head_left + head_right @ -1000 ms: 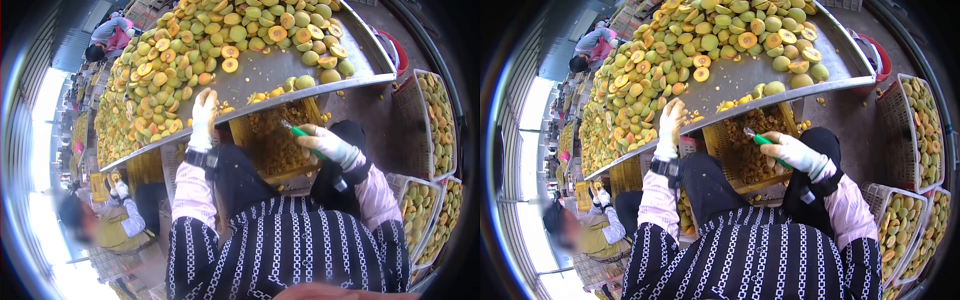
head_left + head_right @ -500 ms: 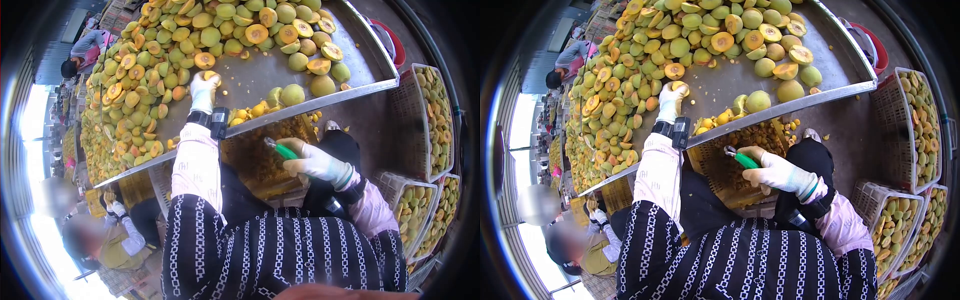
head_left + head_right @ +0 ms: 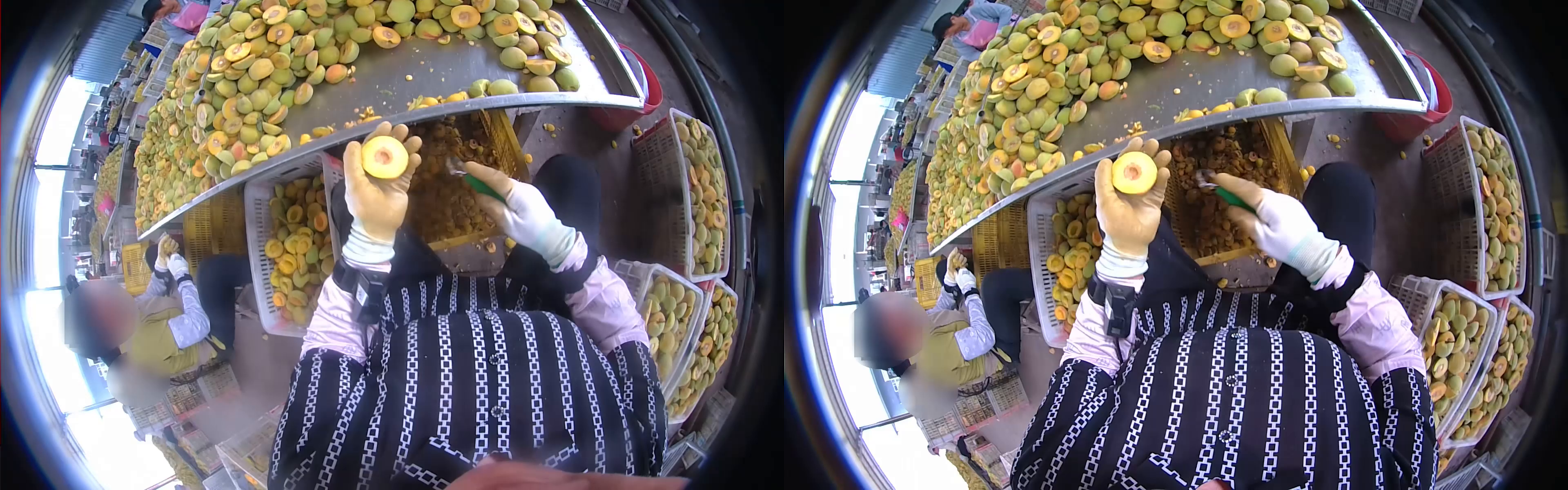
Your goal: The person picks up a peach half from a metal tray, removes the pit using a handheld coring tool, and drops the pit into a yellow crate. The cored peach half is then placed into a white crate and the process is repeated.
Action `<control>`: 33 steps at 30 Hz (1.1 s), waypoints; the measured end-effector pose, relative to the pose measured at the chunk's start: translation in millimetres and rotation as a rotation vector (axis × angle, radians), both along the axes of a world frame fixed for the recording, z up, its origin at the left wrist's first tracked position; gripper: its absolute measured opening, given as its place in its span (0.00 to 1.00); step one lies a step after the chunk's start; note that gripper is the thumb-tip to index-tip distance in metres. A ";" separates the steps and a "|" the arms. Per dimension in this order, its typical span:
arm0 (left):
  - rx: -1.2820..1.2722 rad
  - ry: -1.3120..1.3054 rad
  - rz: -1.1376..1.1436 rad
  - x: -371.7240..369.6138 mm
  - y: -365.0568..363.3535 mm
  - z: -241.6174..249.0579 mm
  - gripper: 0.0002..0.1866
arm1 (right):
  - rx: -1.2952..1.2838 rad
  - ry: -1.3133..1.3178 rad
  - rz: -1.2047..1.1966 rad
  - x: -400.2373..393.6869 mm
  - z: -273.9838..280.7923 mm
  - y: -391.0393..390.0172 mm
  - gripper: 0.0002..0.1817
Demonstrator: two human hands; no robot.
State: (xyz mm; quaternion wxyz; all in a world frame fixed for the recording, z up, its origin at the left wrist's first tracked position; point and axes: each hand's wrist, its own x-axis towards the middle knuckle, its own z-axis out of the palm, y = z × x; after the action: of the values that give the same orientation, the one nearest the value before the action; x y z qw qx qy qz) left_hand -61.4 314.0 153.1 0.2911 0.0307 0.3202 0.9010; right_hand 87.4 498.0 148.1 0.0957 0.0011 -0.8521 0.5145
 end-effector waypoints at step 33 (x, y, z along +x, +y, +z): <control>-0.384 0.366 0.161 76.9 -3.3 50.3 0.26 | 0.327 0.089 0.052 32.7 56.0 -76.8 0.38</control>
State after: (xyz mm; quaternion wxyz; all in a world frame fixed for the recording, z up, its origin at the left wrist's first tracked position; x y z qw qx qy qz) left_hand 15.4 310.6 203.4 0.1564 0.1117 0.5340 0.8234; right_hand 120.1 421.2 204.1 0.1184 0.0613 -0.9191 0.3707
